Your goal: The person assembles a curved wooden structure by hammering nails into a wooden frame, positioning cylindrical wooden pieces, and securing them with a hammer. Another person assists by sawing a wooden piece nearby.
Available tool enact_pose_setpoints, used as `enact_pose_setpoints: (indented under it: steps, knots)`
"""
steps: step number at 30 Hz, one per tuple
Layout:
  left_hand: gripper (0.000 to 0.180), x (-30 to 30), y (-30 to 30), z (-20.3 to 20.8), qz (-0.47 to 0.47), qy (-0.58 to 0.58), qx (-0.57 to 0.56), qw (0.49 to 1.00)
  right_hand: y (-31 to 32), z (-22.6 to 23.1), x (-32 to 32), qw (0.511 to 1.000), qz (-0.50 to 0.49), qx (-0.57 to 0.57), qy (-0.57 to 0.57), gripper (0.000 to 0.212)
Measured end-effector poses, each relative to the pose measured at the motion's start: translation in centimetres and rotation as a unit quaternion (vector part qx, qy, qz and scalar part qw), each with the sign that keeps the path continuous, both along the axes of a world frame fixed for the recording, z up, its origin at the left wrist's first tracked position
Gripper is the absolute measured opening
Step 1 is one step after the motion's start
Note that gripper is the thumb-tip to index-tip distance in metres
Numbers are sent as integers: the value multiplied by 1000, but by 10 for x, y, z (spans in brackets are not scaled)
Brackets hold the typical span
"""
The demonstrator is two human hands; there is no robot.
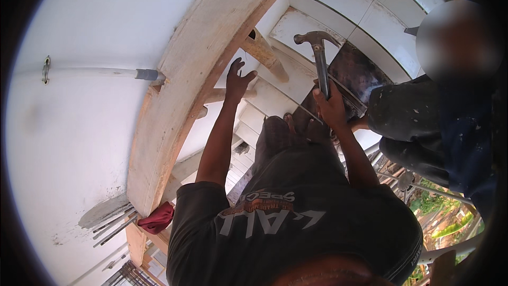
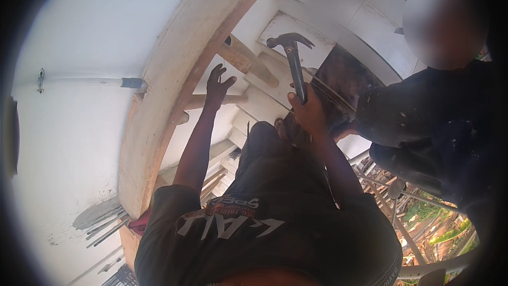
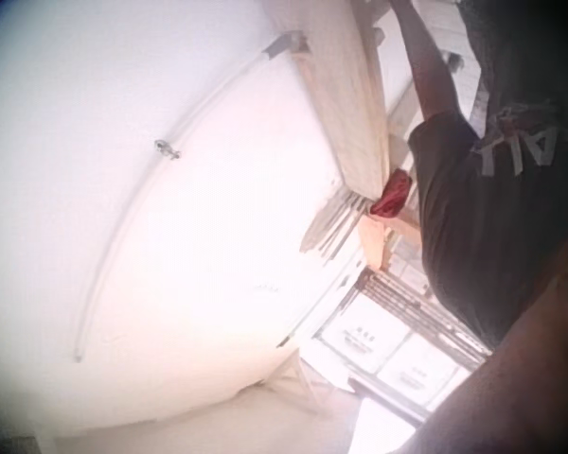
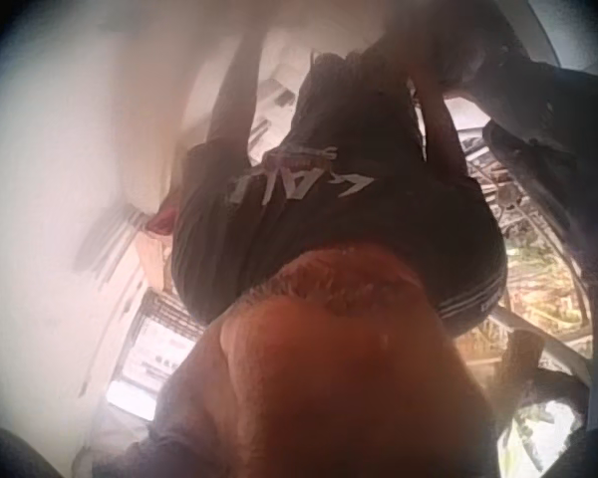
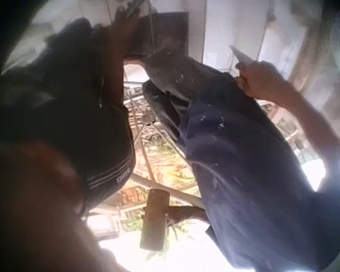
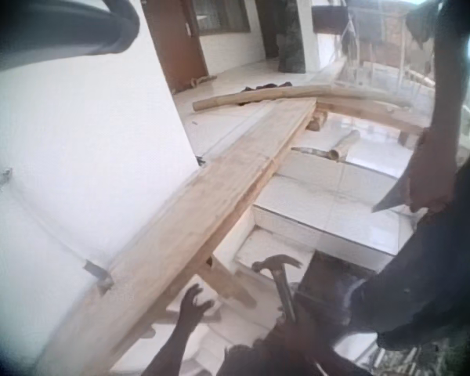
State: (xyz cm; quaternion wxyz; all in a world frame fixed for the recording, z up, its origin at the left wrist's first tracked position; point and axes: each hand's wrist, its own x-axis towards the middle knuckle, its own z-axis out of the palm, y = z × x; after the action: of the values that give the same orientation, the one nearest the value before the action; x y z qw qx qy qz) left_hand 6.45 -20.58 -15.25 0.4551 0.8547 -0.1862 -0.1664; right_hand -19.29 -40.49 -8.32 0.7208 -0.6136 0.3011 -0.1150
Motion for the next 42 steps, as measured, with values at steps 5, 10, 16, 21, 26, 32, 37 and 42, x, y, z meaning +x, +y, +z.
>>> enact_pose_setpoints:
  steps: [5, 10, 16, 21, 26, 32, 37, 42]
  knots:
    - [85, 51, -47, -3, -131, 19, -65, 989, 16, -56, -29, 997, -39, 63, 5, 33]
    - [83, 58, -54, -10, -137, -16, -124, 983, 56, -130, -12, 968, -203, 139, -46, 30]
    - [75, 54, -65, -27, -106, -83, -217, 967, 144, -207, 104, 934, -271, 214, -85, 29]
    - [70, 65, -62, -24, -90, -122, -191, 970, 150, -232, 124, 959, -190, 182, -103, 33]
    - [53, 76, -66, -30, -103, -153, -194, 963, 171, -214, 131, 884, -375, 243, -137, 37]
    - [40, 84, -65, -32, -127, -163, -221, 953, 165, -252, 127, 966, -197, 140, -95, 35]
    - [37, 89, -68, -38, -131, -190, -262, 937, 176, -245, 142, 926, -296, 225, -68, 35]
    - [34, 89, -67, -38, -89, -215, -228, 946, 154, -278, 137, 966, -207, 126, -86, 35]
